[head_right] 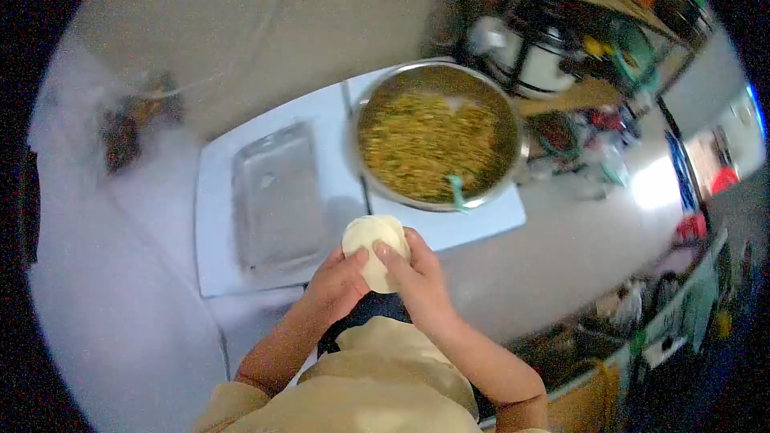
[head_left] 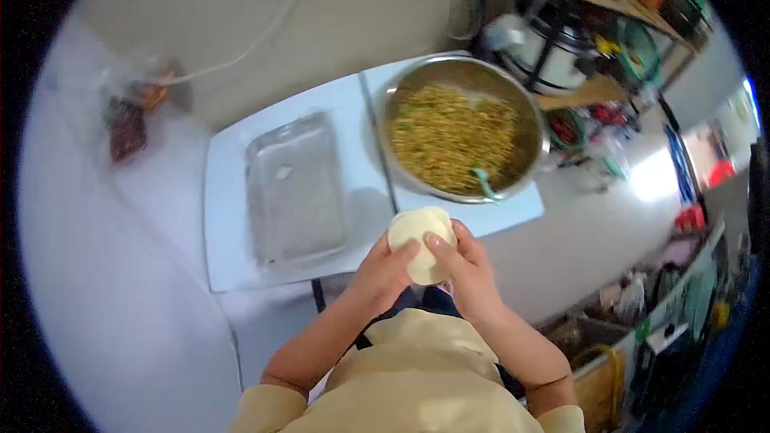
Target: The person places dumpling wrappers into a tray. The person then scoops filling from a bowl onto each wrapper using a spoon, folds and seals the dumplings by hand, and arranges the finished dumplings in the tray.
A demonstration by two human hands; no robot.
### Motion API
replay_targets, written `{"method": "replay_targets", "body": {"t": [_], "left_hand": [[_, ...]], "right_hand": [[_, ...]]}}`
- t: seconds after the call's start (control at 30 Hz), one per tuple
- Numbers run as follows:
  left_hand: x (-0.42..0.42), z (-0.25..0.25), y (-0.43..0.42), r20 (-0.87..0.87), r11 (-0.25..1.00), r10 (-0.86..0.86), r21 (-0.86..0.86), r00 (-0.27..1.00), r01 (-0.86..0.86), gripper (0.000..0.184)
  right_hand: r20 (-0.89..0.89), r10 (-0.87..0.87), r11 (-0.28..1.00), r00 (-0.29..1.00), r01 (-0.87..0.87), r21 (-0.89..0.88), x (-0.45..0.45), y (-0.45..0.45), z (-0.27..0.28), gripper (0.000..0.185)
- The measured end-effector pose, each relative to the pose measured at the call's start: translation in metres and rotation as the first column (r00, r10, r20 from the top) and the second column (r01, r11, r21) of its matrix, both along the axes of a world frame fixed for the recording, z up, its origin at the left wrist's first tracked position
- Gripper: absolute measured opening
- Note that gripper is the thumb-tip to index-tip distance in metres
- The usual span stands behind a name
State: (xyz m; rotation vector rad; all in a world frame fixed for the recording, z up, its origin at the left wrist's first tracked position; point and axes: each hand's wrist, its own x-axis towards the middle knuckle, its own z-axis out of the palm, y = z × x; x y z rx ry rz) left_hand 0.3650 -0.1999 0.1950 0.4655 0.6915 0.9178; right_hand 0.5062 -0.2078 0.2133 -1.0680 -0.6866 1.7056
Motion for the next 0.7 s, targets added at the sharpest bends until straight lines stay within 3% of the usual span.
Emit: {"method": "replay_targets", "body": {"t": [0.03,0.13,0.23,0.27,0.3,0.37,0.4,0.43,0.5,0.57,0.63,0.67,0.7], "left_hand": [[-0.019,0.0,0.002,0.06,0.996,0.085,-0.041,0.995,-0.083,0.043],[-0.075,-0.014,-0.002,0.023,0.962,0.266,-0.063,0.964,-0.264,0.041],[-0.125,-0.018,0.002,0.0,0.928,0.365,-0.08,0.931,-0.364,0.042],[-0.14,-0.025,0.008,-0.018,0.906,0.408,-0.114,0.913,-0.407,0.042],[-0.155,-0.033,0.013,-0.038,0.882,0.446,-0.15,0.894,-0.447,0.042],[-0.182,-0.055,0.029,-0.094,0.844,0.5,-0.173,0.861,-0.508,0.042],[-0.194,-0.068,0.039,-0.155,0.806,0.54,-0.187,0.827,-0.561,0.042],[-0.205,-0.084,0.049,-0.154,0.807,0.538,-0.189,0.829,-0.559,0.042],[-0.222,-0.115,0.067,-0.342,0.88,0.406,-0.104,0.848,-0.464,0.041],[-0.222,-0.136,0.083,-0.352,0.903,0.356,-0.108,0.866,-0.415,0.043],[-0.218,-0.152,0.093,-0.37,0.92,0.308,-0.121,0.877,-0.374,0.044],[-0.215,-0.158,0.097,-0.437,0.926,0.286,-0.1,0.853,-0.363,0.044],[-0.212,-0.164,0.101,-0.502,0.933,0.265,-0.082,0.823,-0.35,0.044]], "right_hand": [[-0.004,0.053,0.999,0.999,-0.053,0.002,-0.02,0.011,-0.004,0.034],[0.143,0.275,0.955,0.951,-0.287,0.075,-0.072,0.033,-0.012,0.04],[0.193,0.287,0.932,0.938,-0.32,0.172,-0.115,0.046,-0.026,0.041],[0.392,0.215,0.918,0.895,-0.322,0.231,-0.125,0.051,-0.045,0.035],[0.393,0.223,0.917,0.892,-0.329,0.226,-0.127,0.055,-0.061,0.035],[0.741,-0.194,0.758,0.642,-0.381,0.529,-0.125,0.068,-0.071,0.037],[0.81,-0.292,0.745,0.508,-0.41,0.526,-0.124,0.074,-0.085,0.043],[0.811,-0.293,0.746,0.506,-0.41,0.525,-0.125,0.077,-0.095,0.043],[0.824,0.076,0.95,0.561,-0.291,0.111,-0.128,0.083,-0.111,0.059],[0.851,0.106,0.958,0.514,-0.283,0.052,-0.131,0.089,-0.126,0.064],[0.918,0.217,0.918,0.332,-0.388,-0.077,-0.138,0.091,-0.127,0.063],[0.915,0.167,0.944,0.366,-0.329,-0.041,-0.143,0.091,-0.13,0.051],[0.913,0.178,0.943,0.366,-0.328,-0.052,-0.146,0.093,-0.131,0.051]]}}
